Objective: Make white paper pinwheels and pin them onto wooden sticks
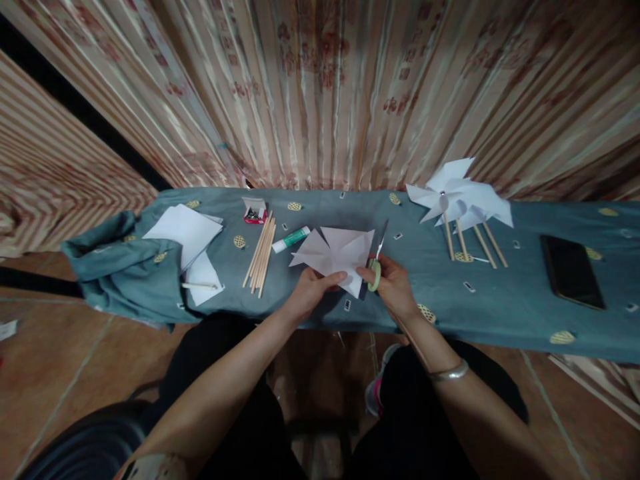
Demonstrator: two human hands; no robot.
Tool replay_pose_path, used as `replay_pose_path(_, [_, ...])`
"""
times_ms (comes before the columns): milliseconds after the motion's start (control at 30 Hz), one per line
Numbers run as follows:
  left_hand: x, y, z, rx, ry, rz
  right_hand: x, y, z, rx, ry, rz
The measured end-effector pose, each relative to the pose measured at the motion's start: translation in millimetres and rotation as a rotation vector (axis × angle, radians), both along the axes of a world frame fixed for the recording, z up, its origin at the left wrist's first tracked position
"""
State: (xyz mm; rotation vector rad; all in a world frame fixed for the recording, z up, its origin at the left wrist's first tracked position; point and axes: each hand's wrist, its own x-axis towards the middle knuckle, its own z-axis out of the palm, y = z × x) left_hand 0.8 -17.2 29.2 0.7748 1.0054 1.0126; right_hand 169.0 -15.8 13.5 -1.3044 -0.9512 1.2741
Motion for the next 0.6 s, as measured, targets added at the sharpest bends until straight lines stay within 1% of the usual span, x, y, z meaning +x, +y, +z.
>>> replay_pose_path(100, [3.4, 2.2, -3.7, 0.071, 0.005, 0.106, -5.3, -3.6, 2.0, 0.01, -0.024, 0.079])
replay_pose_path(200, [-0.8, 11.2, -1.8, 0.117, 0.08, 0.211, -5.5, -8.5, 7.7, -0.022, -0.025, 0.169])
replay_pose_path(300, [-9.2, 22.7, 4.7, 0.182, 0.165, 0.323, -2.4, -16.3, 14.0, -0.082, -0.016, 0.334])
replay_pose_path(367, [-14.4, 29.1, 10.2, 0.243, 0.18, 0.371, -0.7, -22.1, 16.9, -0.104, -0.002, 0.458])
replay_pose_path(500, [-19.2, 34.7, 19.0, 0.337, 0.152, 0.419, -2.1, -30.5, 19.4, -0.153, 0.011, 0.65])
replay_pose_path(600, [-17.8, 33.3, 21.8, 0.34, 0.172, 0.409, -5.6, -31.9, 19.8, -0.185, -0.002, 0.725])
